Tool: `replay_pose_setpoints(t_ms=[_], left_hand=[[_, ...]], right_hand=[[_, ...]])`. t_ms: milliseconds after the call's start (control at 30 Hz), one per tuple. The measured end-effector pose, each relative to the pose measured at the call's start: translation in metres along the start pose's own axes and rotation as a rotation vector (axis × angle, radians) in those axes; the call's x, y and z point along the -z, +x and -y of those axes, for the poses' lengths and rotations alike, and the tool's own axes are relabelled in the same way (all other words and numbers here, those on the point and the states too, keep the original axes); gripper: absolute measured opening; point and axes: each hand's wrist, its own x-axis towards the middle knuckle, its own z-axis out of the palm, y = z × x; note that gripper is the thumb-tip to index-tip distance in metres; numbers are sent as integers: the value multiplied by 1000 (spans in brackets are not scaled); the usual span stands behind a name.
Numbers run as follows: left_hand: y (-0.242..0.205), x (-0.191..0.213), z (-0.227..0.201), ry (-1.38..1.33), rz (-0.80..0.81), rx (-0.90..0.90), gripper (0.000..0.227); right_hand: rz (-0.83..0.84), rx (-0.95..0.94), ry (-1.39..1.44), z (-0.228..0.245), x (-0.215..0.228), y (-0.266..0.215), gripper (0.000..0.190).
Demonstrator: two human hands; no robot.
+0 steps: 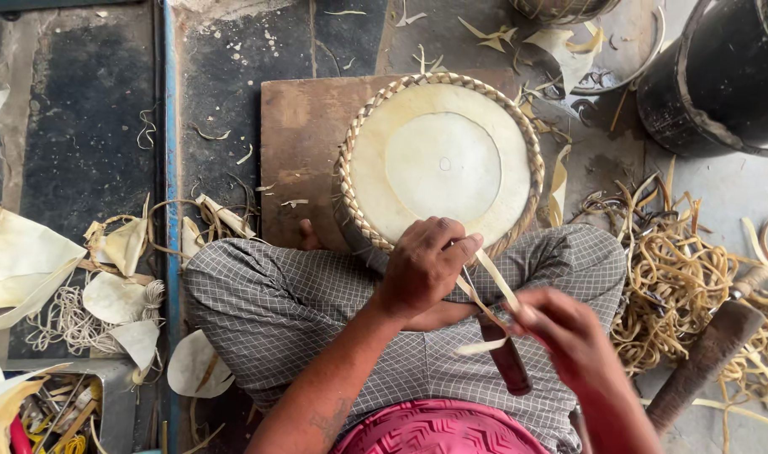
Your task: The person sits cross-legged on the floor and weaves a light-colored strip around the rim of a drum. They use a metal hook tool to pull the strip through the existing weave and a wooden mallet to tighten the weave. The process is repeated around the circumference of the drum.
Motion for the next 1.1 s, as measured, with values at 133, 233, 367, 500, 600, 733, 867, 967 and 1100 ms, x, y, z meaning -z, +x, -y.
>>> replay_pose_setpoints(t_ms=[133, 233, 367, 500, 600, 733, 867, 967, 1100], left_hand=[[-3, -8, 1, 44, -29, 78, 19], [0, -19, 2, 78, -46, 136, 12], [-6, -15, -20, -198, -75, 206, 11], [-19, -4, -68, -537, 71, 397, 22], [-23, 7, -78, -561, 30, 444, 18], [-22, 2, -79, -457, 60, 455, 12], [-16, 5, -81, -658, 119, 602, 15], [-16, 5, -80, -573, 122, 502, 14], [-25, -12, -77, -194, 72, 226, 19]], right_hand=[[2, 161, -149, 8, 44, -64, 14], [129, 592, -22, 6, 54, -70, 14], [-103, 623, 244, -2, 22, -42, 12], [-136, 745, -150, 21, -16, -24, 9], [-129, 916, -451, 44, -30, -25, 17], [-148, 933, -624, 52, -33, -24, 22], [-138, 900, -551, 42, -27, -27, 18], [-130, 841, -493, 25, -21, -23, 15], [-117, 644, -411, -11, -14, -2, 7]])
